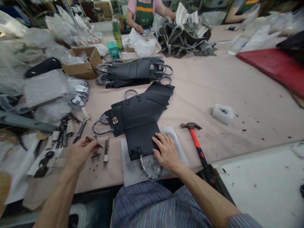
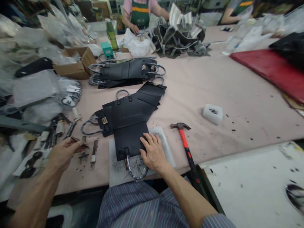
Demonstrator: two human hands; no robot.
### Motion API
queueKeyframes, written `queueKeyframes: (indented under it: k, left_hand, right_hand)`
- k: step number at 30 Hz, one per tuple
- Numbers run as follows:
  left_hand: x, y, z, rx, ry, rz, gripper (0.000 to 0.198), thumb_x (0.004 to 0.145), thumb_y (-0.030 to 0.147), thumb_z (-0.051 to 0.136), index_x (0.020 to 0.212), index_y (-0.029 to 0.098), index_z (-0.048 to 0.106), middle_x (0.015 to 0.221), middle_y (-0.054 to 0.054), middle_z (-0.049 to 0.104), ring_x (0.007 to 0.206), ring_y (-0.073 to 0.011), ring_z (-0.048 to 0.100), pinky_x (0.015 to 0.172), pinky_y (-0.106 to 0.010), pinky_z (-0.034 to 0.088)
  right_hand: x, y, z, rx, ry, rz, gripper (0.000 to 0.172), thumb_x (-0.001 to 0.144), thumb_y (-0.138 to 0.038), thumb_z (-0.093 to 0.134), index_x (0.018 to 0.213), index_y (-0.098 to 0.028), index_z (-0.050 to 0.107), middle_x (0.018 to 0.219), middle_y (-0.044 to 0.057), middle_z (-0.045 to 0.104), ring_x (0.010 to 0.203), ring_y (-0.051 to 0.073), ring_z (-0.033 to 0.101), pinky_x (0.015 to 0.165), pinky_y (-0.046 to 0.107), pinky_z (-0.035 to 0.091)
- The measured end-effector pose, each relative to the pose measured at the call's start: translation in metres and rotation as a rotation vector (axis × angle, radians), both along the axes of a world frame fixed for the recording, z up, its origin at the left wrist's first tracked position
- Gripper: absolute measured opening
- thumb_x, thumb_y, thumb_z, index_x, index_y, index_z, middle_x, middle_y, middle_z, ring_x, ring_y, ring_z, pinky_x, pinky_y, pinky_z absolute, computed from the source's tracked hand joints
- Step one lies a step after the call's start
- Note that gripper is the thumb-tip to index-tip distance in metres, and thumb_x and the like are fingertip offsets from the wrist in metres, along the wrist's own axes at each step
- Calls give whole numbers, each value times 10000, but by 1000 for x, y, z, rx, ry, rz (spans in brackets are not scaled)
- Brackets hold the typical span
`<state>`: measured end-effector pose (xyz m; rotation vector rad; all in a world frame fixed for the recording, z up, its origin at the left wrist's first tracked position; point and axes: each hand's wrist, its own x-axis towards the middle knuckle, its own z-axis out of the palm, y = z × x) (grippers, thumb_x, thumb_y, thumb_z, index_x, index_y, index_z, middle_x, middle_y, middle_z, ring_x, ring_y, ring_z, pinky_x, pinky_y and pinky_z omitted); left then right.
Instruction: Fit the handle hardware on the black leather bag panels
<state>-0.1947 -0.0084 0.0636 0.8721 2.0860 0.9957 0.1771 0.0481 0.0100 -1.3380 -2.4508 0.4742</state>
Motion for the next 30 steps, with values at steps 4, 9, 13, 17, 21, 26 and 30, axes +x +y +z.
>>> queueKeyframes:
  k: [4, 9, 13, 17, 21, 26, 30]
  left_hand:
    - [103, 12, -5, 251, -258, -162, 309, 819, 468, 723, 908, 178, 663, 896, -67, 781, 872, -226, 748, 810, -356, 605]
    - [172, 24, -36, 363, -124, -354, 149, 911, 313, 631, 914, 191, 716, 918, -51, 786, 876, -185, 735, 850, -323, 582]
    - [174, 22, -49, 395, -76, -341, 128, 931, 289, 618, 922, 200, 708, 906, -34, 789, 865, -171, 735, 833, -305, 583]
    - [172, 21, -52, 402, -84, -323, 113, 946, 298, 620, 932, 205, 684, 901, -24, 788, 876, -167, 742, 853, -308, 586]
    - [174, 22, -53, 392, -79, -326, 121, 947, 306, 624, 926, 199, 676, 895, -33, 786, 877, -175, 747, 859, -325, 592]
    - [175, 22, -52, 404, -54, -342, 119, 945, 301, 622, 925, 199, 679, 884, -33, 784, 859, -173, 748, 831, -317, 603]
    - [177, 23, -51, 417, 2, -360, 110, 945, 283, 613, 921, 203, 685, 879, -27, 781, 843, -166, 743, 814, -299, 599]
  right_hand:
    - [0, 0, 2, -13, 25, 1, 543, 908, -297, 594, 1441, -208, 548, 1576, 91, 452, 1461, 323, 352, 1236, 555, 215]
    - [1, 0, 2, -21, 33, -4, 542, 910, -297, 595, 1443, -211, 543, 1584, 90, 444, 1472, 323, 339, 1236, 564, 209]
    - [3, 0, 2, -23, 56, 1, 545, 907, -294, 603, 1441, -205, 546, 1581, 98, 447, 1469, 327, 344, 1233, 568, 216]
    - [4, 1, 4, -32, 80, 0, 543, 912, -298, 601, 1443, -199, 543, 1583, 103, 444, 1467, 332, 345, 1230, 575, 218]
    - [4, 1, 4, -42, 79, 1, 535, 922, -303, 591, 1441, -184, 543, 1586, 110, 438, 1471, 332, 338, 1236, 572, 209]
    - [4, 2, 4, -46, 76, 4, 533, 922, -312, 593, 1438, -186, 546, 1588, 109, 435, 1469, 336, 340, 1236, 573, 206]
    - [5, 2, 4, -37, 79, 5, 539, 920, -318, 595, 1439, -181, 548, 1586, 109, 438, 1466, 335, 343, 1240, 569, 199]
